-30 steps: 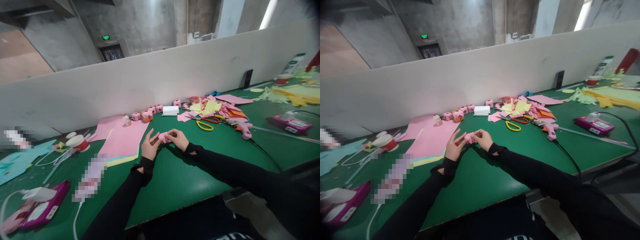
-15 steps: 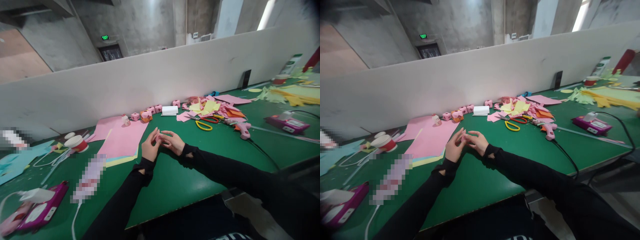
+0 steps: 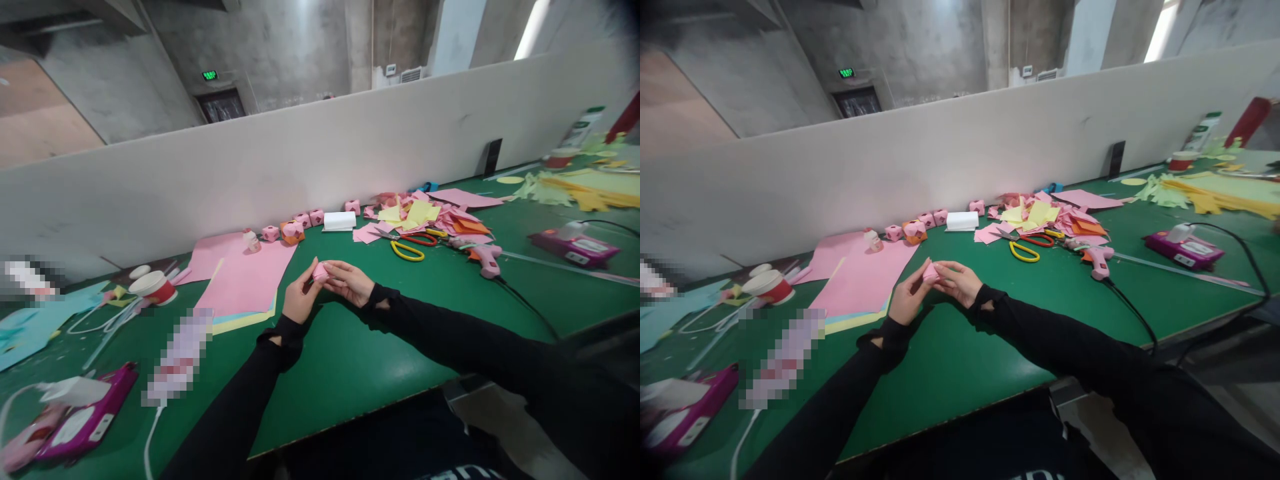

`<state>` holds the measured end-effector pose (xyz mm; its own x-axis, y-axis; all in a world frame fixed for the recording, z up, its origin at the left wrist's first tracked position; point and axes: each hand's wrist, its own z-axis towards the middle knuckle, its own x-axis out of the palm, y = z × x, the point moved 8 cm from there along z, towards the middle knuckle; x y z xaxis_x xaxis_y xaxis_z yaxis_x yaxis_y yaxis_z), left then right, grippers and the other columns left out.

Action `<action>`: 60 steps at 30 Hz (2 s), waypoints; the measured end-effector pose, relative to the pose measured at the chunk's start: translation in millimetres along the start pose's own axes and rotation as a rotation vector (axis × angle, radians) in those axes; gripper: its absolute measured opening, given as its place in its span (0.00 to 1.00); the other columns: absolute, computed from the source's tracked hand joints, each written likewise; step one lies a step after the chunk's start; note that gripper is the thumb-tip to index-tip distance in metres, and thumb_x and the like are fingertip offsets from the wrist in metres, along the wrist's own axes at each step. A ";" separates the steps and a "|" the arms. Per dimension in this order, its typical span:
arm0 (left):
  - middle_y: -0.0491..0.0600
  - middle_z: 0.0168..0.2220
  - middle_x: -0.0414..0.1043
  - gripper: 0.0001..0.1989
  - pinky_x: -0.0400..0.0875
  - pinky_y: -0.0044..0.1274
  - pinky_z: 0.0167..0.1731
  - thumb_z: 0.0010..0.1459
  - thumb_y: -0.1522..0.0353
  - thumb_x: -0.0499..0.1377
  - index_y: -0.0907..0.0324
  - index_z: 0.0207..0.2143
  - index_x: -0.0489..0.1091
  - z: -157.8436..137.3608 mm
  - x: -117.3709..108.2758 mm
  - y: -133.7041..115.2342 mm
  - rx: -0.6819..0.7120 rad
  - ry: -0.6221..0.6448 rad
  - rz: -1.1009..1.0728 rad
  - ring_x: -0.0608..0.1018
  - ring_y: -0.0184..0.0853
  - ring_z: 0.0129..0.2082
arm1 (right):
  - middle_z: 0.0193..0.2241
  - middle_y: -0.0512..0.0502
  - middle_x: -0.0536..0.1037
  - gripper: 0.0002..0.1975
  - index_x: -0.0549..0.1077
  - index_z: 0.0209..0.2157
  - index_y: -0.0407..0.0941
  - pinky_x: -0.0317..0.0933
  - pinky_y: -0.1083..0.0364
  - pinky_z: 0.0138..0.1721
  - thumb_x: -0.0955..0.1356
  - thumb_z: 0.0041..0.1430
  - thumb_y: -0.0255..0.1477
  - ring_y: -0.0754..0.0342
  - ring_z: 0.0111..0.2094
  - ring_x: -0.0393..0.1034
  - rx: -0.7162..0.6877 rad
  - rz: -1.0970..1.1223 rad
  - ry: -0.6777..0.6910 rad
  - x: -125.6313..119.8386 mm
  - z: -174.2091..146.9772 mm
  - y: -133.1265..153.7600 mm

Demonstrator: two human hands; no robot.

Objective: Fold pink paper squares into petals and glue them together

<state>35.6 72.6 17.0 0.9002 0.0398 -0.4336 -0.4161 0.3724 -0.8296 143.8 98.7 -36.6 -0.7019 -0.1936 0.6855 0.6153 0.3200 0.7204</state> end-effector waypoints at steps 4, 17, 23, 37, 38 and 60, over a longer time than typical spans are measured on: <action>0.52 0.57 0.64 0.26 0.59 0.29 0.57 0.58 0.57 0.52 0.61 0.56 0.64 0.7 0.3 -1.7 0.007 0.022 -0.036 0.65 0.39 0.58 | 0.25 0.51 0.78 0.12 0.73 0.37 0.43 0.71 0.60 0.37 0.73 0.48 0.28 0.61 0.27 0.74 0.012 0.004 0.008 0.1 -0.3 -0.1; 0.62 0.56 0.65 0.32 0.70 0.31 0.48 0.57 0.49 0.49 0.61 0.56 0.57 5.4 13.4 14.4 -0.147 -0.183 -0.589 0.71 0.42 0.53 | 0.27 0.51 0.78 0.12 0.71 0.36 0.45 0.71 0.60 0.32 0.73 0.49 0.27 0.60 0.26 0.74 0.039 0.099 -0.056 29.4 -12.2 -12.5; 0.63 0.52 0.68 0.27 0.72 0.34 0.43 0.56 0.56 0.55 0.63 0.53 0.60 6.9 8.3 17.3 -0.268 -0.144 -0.704 0.76 0.44 0.47 | 0.24 0.50 0.76 0.17 0.67 0.35 0.45 0.69 0.58 0.25 0.72 0.48 0.38 0.57 0.24 0.73 -0.112 -0.313 -0.016 26.2 -7.2 -1.8; 0.54 0.31 0.72 0.09 0.71 0.20 0.30 0.55 0.75 0.50 0.67 0.32 0.69 1.3 21.1 8.9 -0.509 -0.049 -1.245 0.75 0.30 0.29 | 0.41 0.49 0.79 0.11 0.77 0.41 0.50 0.63 0.51 0.49 0.68 0.56 0.32 0.51 0.45 0.72 -0.786 -1.131 0.166 47.8 -24.1 47.3; 0.55 0.30 0.72 0.09 0.71 0.20 0.27 0.56 0.75 0.49 0.68 0.34 0.69 -0.4 20.9 11.3 -0.562 -0.071 -1.277 0.74 0.30 0.27 | 0.41 0.50 0.79 0.11 0.77 0.41 0.50 0.64 0.52 0.49 0.68 0.56 0.32 0.52 0.44 0.73 -0.753 -1.113 0.174 47.8 -23.3 44.7; 0.61 0.50 0.68 0.20 0.63 0.31 0.54 0.64 0.65 0.46 0.64 0.56 0.59 -9.5 17.1 -5.0 -0.532 -0.199 -1.140 0.71 0.38 0.53 | 0.41 0.51 0.79 0.11 0.78 0.40 0.50 0.67 0.56 0.47 0.70 0.54 0.32 0.52 0.43 0.75 -0.741 -1.095 0.091 54.2 -37.2 37.0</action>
<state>51.8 62.6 10.3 0.7648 0.0988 0.6366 0.6442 -0.1271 -0.7542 141.8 65.5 31.1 -0.9495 -0.0957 -0.2989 -0.1802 -0.6134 0.7690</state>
